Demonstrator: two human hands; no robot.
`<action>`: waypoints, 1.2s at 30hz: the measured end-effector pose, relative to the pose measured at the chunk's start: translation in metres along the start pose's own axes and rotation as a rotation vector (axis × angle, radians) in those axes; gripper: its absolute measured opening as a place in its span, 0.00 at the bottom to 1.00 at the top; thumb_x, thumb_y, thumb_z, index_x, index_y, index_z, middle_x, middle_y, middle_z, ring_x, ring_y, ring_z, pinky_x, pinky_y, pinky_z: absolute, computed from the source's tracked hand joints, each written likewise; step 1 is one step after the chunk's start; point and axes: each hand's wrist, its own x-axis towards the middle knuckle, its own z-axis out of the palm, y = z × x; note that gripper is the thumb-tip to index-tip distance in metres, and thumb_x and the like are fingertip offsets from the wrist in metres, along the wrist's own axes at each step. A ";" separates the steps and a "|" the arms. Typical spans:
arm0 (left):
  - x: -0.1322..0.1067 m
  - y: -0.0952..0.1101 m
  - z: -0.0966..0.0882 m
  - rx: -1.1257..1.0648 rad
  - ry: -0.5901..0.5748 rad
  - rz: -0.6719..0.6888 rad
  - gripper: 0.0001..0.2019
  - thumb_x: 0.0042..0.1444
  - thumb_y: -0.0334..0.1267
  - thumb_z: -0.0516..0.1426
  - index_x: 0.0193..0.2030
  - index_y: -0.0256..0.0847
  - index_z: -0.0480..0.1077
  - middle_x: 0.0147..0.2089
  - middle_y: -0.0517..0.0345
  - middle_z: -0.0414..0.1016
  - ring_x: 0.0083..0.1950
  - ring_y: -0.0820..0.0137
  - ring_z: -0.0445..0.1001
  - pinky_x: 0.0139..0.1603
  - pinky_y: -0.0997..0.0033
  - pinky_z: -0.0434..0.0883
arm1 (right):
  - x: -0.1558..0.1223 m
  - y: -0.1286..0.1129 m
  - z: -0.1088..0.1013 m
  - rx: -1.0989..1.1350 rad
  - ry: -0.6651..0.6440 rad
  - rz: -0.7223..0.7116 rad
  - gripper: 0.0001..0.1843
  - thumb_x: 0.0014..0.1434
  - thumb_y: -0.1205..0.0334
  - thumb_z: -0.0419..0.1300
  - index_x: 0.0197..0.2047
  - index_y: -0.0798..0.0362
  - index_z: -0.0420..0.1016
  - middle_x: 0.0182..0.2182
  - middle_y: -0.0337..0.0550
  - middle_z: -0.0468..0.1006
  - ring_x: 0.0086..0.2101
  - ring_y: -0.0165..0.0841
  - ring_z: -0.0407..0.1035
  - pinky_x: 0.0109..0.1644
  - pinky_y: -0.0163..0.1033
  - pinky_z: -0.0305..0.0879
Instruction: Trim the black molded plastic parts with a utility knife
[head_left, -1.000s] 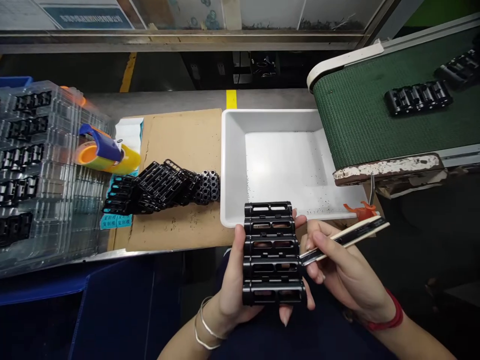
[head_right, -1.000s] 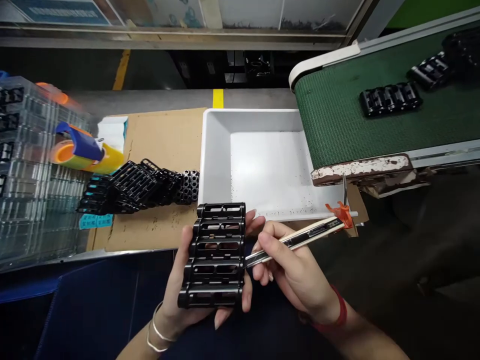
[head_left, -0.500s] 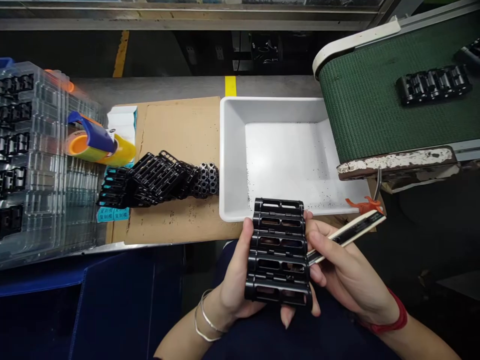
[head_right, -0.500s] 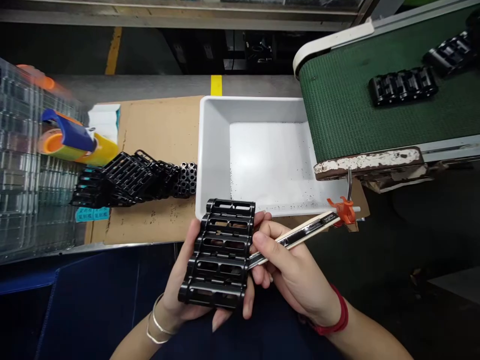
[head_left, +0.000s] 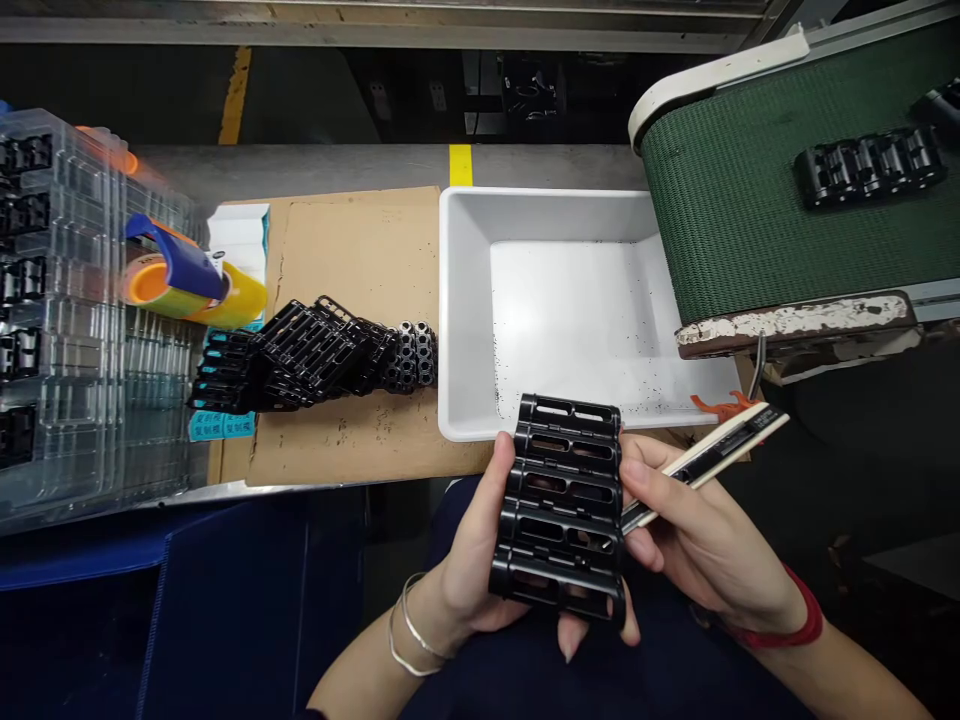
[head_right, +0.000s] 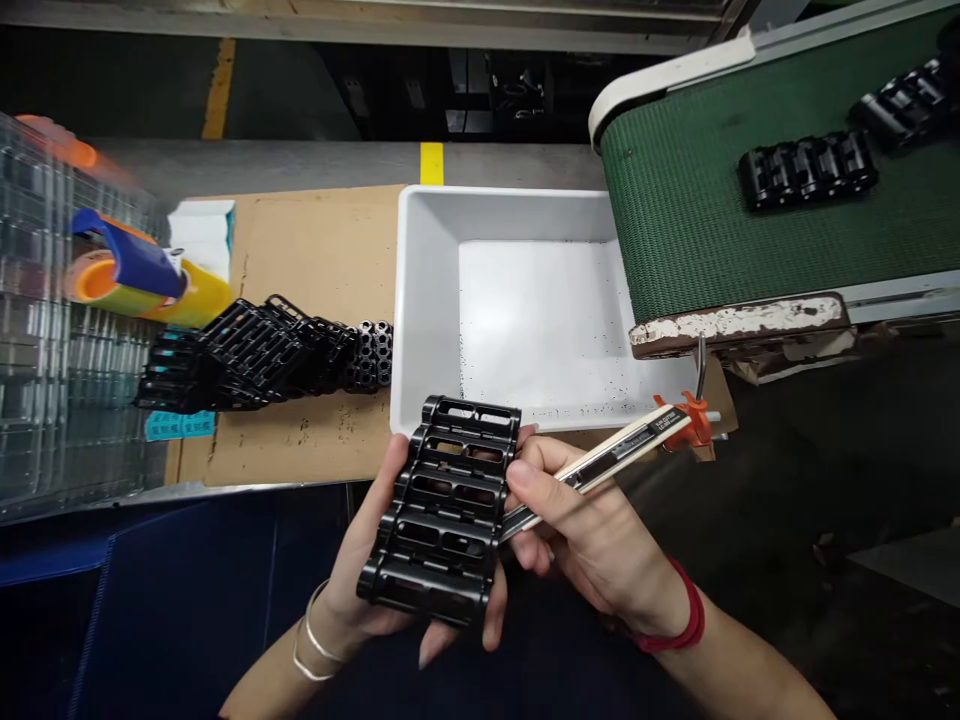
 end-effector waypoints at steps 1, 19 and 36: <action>0.000 0.000 -0.001 0.001 -0.005 -0.001 0.57 0.56 0.77 0.29 0.46 0.25 0.79 0.38 0.38 0.81 0.23 0.74 0.75 0.16 0.82 0.67 | 0.000 0.000 0.000 0.003 -0.009 0.001 0.20 0.60 0.49 0.69 0.27 0.53 0.70 0.15 0.32 0.70 0.15 0.21 0.60 0.17 0.25 0.61; -0.004 -0.005 0.004 0.043 0.225 0.486 0.34 0.59 0.68 0.55 0.50 0.35 0.78 0.42 0.50 0.81 0.38 0.64 0.81 0.28 0.76 0.77 | -0.010 0.009 -0.010 -0.217 0.062 -0.475 0.09 0.68 0.52 0.62 0.39 0.46 0.79 0.27 0.33 0.79 0.30 0.25 0.75 0.62 0.39 0.73; -0.014 -0.019 0.003 0.638 0.429 0.520 0.43 0.59 0.75 0.40 0.41 0.40 0.81 0.34 0.51 0.81 0.42 0.57 0.81 0.48 0.58 0.76 | -0.024 0.010 0.007 -1.002 -0.017 -0.911 0.17 0.57 0.78 0.57 0.44 0.48 0.72 0.31 0.35 0.79 0.33 0.28 0.77 0.55 0.36 0.77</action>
